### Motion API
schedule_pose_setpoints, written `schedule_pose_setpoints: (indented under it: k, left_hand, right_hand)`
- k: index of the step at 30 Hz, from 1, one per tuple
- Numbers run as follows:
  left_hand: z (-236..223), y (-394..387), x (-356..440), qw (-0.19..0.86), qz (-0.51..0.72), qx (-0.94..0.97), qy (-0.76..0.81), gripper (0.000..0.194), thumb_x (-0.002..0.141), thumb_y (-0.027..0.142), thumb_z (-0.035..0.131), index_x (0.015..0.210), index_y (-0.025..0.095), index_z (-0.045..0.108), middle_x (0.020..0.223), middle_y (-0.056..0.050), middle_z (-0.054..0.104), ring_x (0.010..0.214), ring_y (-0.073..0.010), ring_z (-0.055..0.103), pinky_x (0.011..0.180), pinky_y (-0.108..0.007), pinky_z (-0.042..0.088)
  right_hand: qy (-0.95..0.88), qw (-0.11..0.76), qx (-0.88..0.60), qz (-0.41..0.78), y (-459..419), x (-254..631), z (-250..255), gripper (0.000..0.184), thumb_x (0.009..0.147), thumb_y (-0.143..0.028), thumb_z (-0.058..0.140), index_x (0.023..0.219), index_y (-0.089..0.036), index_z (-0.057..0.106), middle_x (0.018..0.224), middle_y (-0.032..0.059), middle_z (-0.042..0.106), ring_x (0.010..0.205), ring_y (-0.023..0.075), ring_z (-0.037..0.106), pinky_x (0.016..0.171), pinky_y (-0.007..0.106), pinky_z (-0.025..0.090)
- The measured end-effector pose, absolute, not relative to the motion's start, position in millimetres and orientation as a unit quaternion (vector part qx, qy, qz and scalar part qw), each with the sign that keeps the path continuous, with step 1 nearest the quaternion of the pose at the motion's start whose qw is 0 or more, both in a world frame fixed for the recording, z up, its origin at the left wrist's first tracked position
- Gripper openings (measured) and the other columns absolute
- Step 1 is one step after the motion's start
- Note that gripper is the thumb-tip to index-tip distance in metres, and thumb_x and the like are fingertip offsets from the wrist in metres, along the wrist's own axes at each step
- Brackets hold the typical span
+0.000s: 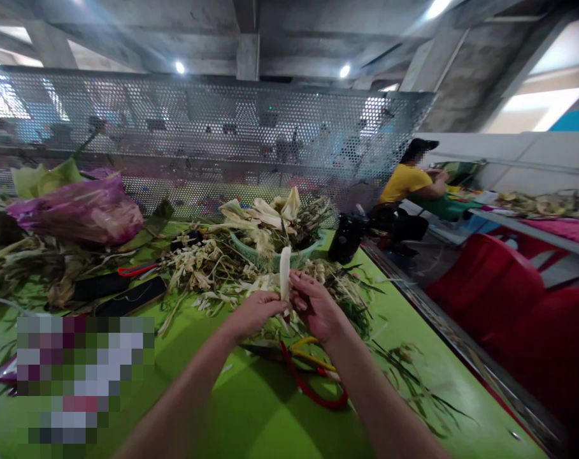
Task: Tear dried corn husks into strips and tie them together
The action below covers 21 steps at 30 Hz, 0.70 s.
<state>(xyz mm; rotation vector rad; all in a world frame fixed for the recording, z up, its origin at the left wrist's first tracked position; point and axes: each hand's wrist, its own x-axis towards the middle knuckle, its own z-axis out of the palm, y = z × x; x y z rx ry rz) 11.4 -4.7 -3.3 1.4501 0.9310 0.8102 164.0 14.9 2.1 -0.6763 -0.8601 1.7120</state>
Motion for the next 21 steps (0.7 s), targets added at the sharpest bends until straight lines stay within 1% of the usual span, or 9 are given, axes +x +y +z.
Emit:
schedule_pose_setpoints:
  k: [3, 6, 8, 10, 12, 14, 18, 21]
  left_hand:
    - [-3, -6, 12, 0.567, 0.335, 0.64, 0.397, 0.025, 0.075, 0.036, 0.054, 0.072, 0.015, 0.066, 0.066, 0.001, 0.058, 0.065, -0.0129, 0.048, 0.067, -0.025, 0.037]
    - [-1, -8, 12, 0.565, 0.334, 0.639, 0.4, 0.023, 0.074, 0.035, 0.055, 0.069, 0.015, 0.065, 0.063, 0.001, 0.056, 0.062, -0.0119, 0.046, 0.063, -0.024, 0.034]
    - [1, -8, 12, 0.589, 0.343, 0.613, 0.4, 0.024, 0.073, 0.036, 0.056, 0.066, 0.015, 0.064, 0.063, 0.0, 0.057, 0.062, -0.0114, 0.046, 0.062, -0.024, 0.034]
    - [2, -9, 13, 0.623, 0.363, 0.561, 0.405, 0.023, 0.072, 0.036, 0.057, 0.065, 0.014, 0.062, 0.064, 0.0, 0.058, 0.06, -0.0103, 0.046, 0.058, -0.023, 0.033]
    - [1, -8, 13, 0.642, 0.384, 0.515, 0.418, 0.022, 0.07, 0.036, 0.058, 0.064, 0.014, 0.06, 0.063, 0.0, 0.057, 0.055, -0.0083, 0.043, 0.052, -0.021, 0.029]
    - [0, -8, 12, 0.646, 0.395, 0.493, 0.43, 0.021, 0.069, 0.034, 0.058, 0.063, 0.015, 0.058, 0.061, 0.0, 0.056, 0.051, -0.0068, 0.04, 0.049, -0.021, 0.025]
    - [-5, -4, 11, 0.639, 0.39, 0.487, 0.449, 0.016, 0.067, 0.031, 0.056, 0.063, 0.015, 0.057, 0.06, 0.001, 0.056, 0.05, -0.0064, 0.038, 0.047, -0.02, 0.023]
    - [-8, -2, 10, 0.628, 0.375, 0.488, 0.477, 0.017, 0.067, 0.032, 0.055, 0.064, 0.015, 0.056, 0.059, 0.001, 0.056, 0.048, -0.0064, 0.037, 0.047, -0.021, 0.022]
  right_hand:
    - [-0.377, 0.523, -0.284, 0.71, 17, 163, -2, 0.023, 0.065, -0.02, 0.076, 0.084, -0.013, 0.066, 0.054, -0.0056, 0.054, 0.035, -0.0011, 0.027, 0.031, 0.011, 0.021]
    - [-0.346, 0.568, -0.288, 0.689, 18, 164, -2, 0.028, 0.059, -0.013, 0.077, 0.085, -0.015, 0.066, 0.06, -0.0054, 0.058, 0.036, -0.0009, 0.031, 0.033, 0.011, 0.025]
    - [-0.317, 0.604, -0.288, 0.672, 19, 166, 0, 0.031, 0.057, -0.011, 0.077, 0.085, -0.017, 0.065, 0.066, -0.0044, 0.062, 0.038, -0.0003, 0.034, 0.034, 0.012, 0.029]
    - [-0.295, 0.627, -0.278, 0.665, 18, 168, 4, 0.03, 0.059, -0.01, 0.076, 0.085, -0.019, 0.063, 0.074, -0.0033, 0.065, 0.039, 0.0001, 0.035, 0.036, 0.013, 0.032]
    - [-0.287, 0.636, -0.259, 0.668, 17, 169, 9, 0.029, 0.06, -0.01, 0.075, 0.085, -0.02, 0.062, 0.078, -0.0035, 0.065, 0.04, 0.0004, 0.036, 0.038, 0.014, 0.035]
    - [-0.29, 0.639, -0.238, 0.671, 14, 170, 12, 0.029, 0.062, -0.01, 0.073, 0.085, -0.021, 0.062, 0.076, -0.0049, 0.063, 0.041, 0.0006, 0.036, 0.041, 0.015, 0.038]
    - [-0.306, 0.643, -0.21, 0.67, 10, 171, 17, 0.028, 0.064, -0.01, 0.073, 0.087, -0.022, 0.062, 0.076, -0.0058, 0.062, 0.043, 0.0008, 0.037, 0.044, 0.016, 0.038]
    - [-0.321, 0.657, -0.201, 0.652, 9, 172, 20, 0.029, 0.065, -0.011, 0.073, 0.089, -0.024, 0.062, 0.077, -0.0069, 0.061, 0.044, 0.0013, 0.037, 0.045, 0.016, 0.038]
